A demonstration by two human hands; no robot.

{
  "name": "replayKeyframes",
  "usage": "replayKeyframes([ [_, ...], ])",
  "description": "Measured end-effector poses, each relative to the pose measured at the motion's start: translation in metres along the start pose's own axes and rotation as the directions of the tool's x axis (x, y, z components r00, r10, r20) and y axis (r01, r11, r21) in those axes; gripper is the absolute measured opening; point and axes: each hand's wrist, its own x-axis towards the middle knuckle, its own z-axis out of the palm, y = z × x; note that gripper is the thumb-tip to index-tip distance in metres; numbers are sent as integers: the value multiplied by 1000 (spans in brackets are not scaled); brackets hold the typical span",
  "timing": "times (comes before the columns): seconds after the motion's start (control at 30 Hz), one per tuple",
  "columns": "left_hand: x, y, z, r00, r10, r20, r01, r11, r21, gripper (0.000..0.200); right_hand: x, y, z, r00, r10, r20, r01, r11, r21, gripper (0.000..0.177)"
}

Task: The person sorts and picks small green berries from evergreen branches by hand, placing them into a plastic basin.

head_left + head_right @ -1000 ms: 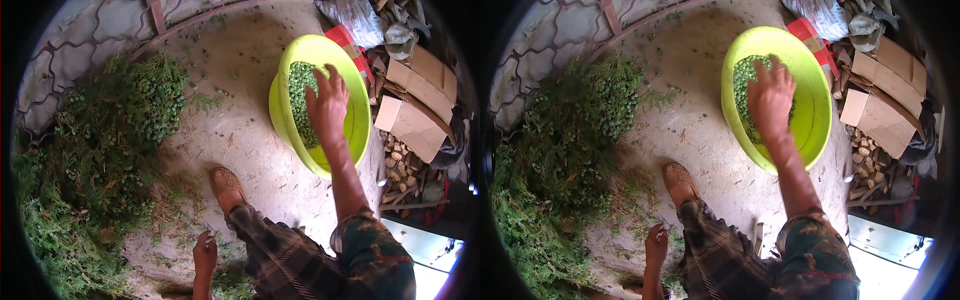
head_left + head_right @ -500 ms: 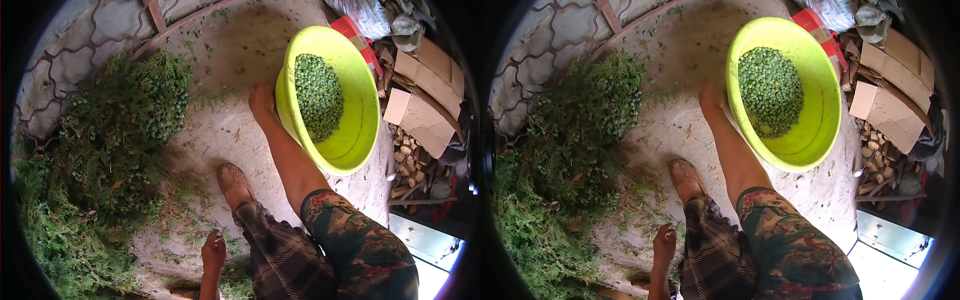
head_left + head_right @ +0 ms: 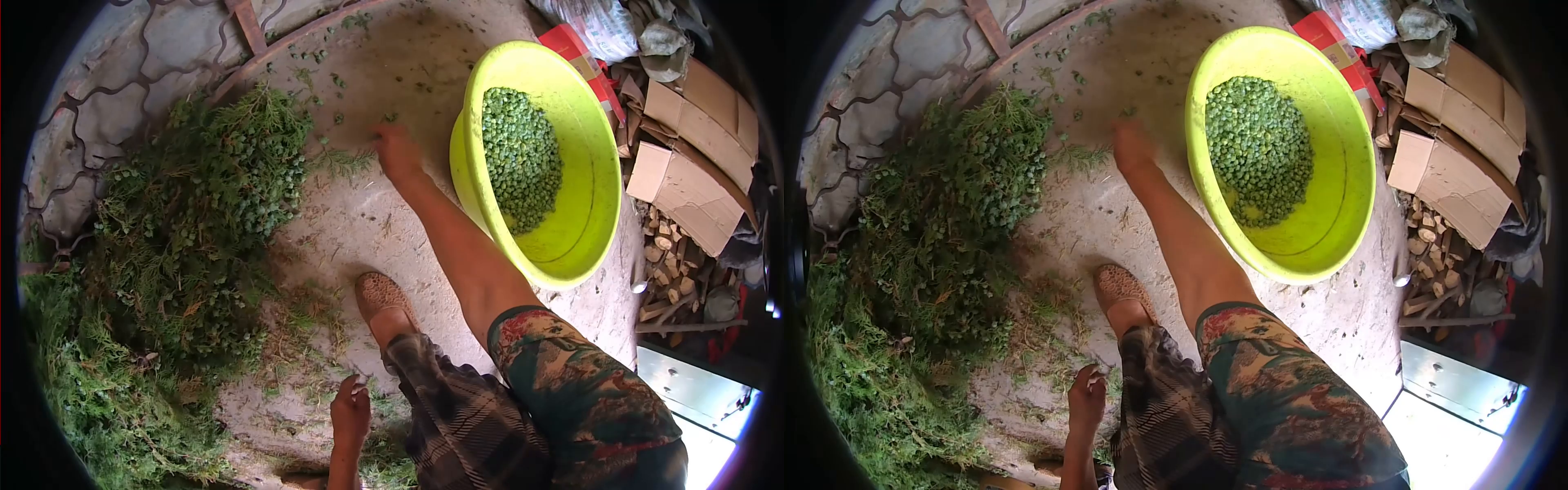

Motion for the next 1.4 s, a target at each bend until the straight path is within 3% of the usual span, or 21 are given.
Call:
replayKeyframes([
  [0.17, 5, -10, 4, 1000, 13, -6, -13, 1000, 6, 32, 0, 17, -9, 992, -4, -129, 29, 981, 193, 25],
  [0.23, 5, -4, 4, 1000, 7, -5, -7, 1000, 11, 32, 5, 11, -15, 949, 255, -186, -153, 886, 437, 24],
  [0.27, 6, -4, 5, 1000, 4, -3, -4, 1000, 17, 32, 10, 9, -16, 947, 261, -185, -158, 884, 439, 24],
  [0.37, 9, -2, 5, 999, 33, 8, -33, 999, -4, 32, 32, 1, -14, 927, 297, -230, -185, 894, 408, 24],
  [0.43, 9, 4, 4, 1000, -7, 24, 7, 999, -33, 32, 42, -5, -12, 956, 168, -241, -144, 983, 114, 22],
  [0.53, 11, -2, 4, 1000, -28, 12, 28, 999, -31, 31, 53, 7, 5, 966, 64, -252, -59, 998, 29, 24],
  [0.77, 15, -10, 7, 1000, 4, 4, -4, 999, -39, 31, 57, 24, 13, 967, -24, -254, 63, 987, 147, 21],
  [0.87, 12, 0, 5, 1000, -6, 19, 6, 1000, -4, 31, 60, 25, 20, 961, -46, -272, 57, 998, 34, 18],
  [0.9, 12, 1, 4, 1000, -7, 25, 7, 1000, 6, 31, 61, 24, 23, 960, 137, -243, -61, 953, 297, 16],
  [0.93, 11, 2, 3, 1000, -8, 30, 8, 1000, 16, 32, 63, 24, 26, 938, 304, -166, -173, 827, 535, 14],
  [0.97, 12, 4, 3, 1000, -7, 26, 7, 1000, 15, 32, 63, 24, 30, 939, 301, -166, -170, 827, 537, 14],
  [1.0, 11, 6, 2, 1000, -6, 25, 5, 1000, 10, 32, 54, 8, 18, 899, 438, 3, -173, 349, 921, 12],
  [1.03, 8, 7, 1, 1000, -7, 26, 7, 1000, 4, 32, 45, -5, 9, 863, 451, 226, -115, -260, 959, 10],
  [1.07, 7, 6, 1, 1000, -10, 25, 10, 1000, 5, 32, 39, -12, 2, 862, 452, 229, -117, -261, 958, 10],
  [1.23, 10, 6, 1, 999, 17, 47, -14, 997, -76, 33, 21, -27, -21, 903, 37, 429, -302, -654, 693, 13],
  [1.27, 10, 5, 1, 999, 17, 48, -13, 997, -75, 33, 26, -30, -18, 902, 39, 429, -302, -654, 693, 13],
  [1.3, 11, 4, 2, 999, 38, 29, -37, 997, -65, 33, 38, -34, -10, 854, 210, 476, -384, -365, 848, 15],
  [1.33, 12, 3, 3, 998, 60, 10, -60, 997, -54, 33, 49, -38, -1, 804, 385, 453, -476, -41, 879, 18],
  [1.37, 12, 2, 4, 998, 59, 10, -59, 997, -54, 33, 55, -41, 8, 803, 385, 454, -477, -41, 878, 18],
  [1.4, 13, 1, 4, 997, 73, 7, -72, 996, -56, 33, 59, -42, 21, 941, 315, 120, -285, 555, 782, 20],
])
